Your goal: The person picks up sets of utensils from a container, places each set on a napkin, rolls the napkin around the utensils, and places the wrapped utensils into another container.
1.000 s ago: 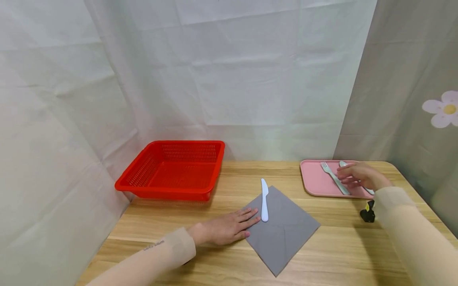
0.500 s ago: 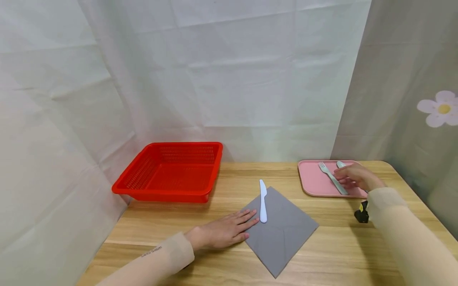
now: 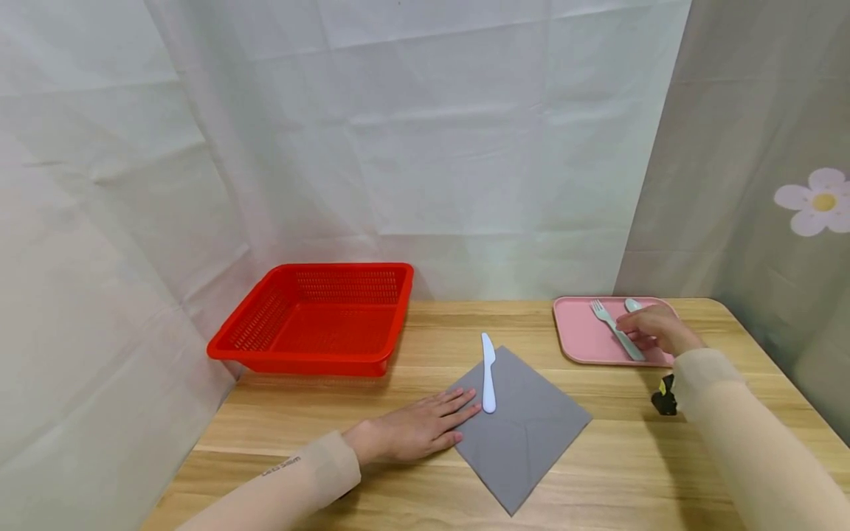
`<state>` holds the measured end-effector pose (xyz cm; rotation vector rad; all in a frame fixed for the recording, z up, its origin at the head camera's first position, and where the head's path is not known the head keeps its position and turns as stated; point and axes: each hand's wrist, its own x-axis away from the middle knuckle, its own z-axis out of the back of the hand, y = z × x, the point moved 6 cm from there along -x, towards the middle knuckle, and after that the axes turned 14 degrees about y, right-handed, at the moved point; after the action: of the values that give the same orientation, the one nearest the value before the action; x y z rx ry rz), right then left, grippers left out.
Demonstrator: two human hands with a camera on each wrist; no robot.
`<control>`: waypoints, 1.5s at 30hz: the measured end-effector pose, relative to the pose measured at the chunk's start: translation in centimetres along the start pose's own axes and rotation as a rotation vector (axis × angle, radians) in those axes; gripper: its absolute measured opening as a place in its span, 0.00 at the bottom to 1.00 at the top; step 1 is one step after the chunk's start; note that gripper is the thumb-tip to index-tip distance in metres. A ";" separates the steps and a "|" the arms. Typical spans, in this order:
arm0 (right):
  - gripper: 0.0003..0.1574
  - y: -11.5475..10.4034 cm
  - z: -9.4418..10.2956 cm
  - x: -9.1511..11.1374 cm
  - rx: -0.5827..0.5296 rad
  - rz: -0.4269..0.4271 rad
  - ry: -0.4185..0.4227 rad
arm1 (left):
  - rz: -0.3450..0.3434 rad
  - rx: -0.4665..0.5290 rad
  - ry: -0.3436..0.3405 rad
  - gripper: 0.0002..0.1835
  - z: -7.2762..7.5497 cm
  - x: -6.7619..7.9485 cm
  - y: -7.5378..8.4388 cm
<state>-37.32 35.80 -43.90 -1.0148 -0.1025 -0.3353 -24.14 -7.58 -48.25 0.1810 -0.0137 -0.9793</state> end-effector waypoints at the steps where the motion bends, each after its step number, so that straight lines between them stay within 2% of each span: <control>1: 0.30 0.0 -0.1 0.0 0.010 0.010 0.002 | 0.000 -0.001 0.001 0.33 0.0 0.0 0.0; 12: 0.28 -0.1 -0.6 0.1 0.024 0.007 0.035 | 0.009 0.012 -0.007 0.33 0.1 0.0 0.0; 25: 0.24 -0.2 -1.2 -0.2 0.088 0.123 0.075 | 0.009 0.017 -0.003 0.33 0.1 0.0 0.1; 33: 0.26 -0.4 -1.2 -0.5 0.193 0.167 0.039 | 0.000 0.015 -0.008 0.32 0.2 -0.1 0.3; 39: 0.27 -0.8 -0.7 -0.2 0.189 0.187 0.025 | -0.004 0.011 -0.014 0.32 0.3 -0.1 0.3; 45: 0.26 -1.4 -0.5 0.5 0.132 0.195 -0.010 | 0.005 0.010 -0.037 0.32 0.4 -0.1 0.3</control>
<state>-37.36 34.58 -42.95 -0.8878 -0.0336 -0.1435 -24.04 -7.39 -47.84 0.1721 -0.0528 -0.9773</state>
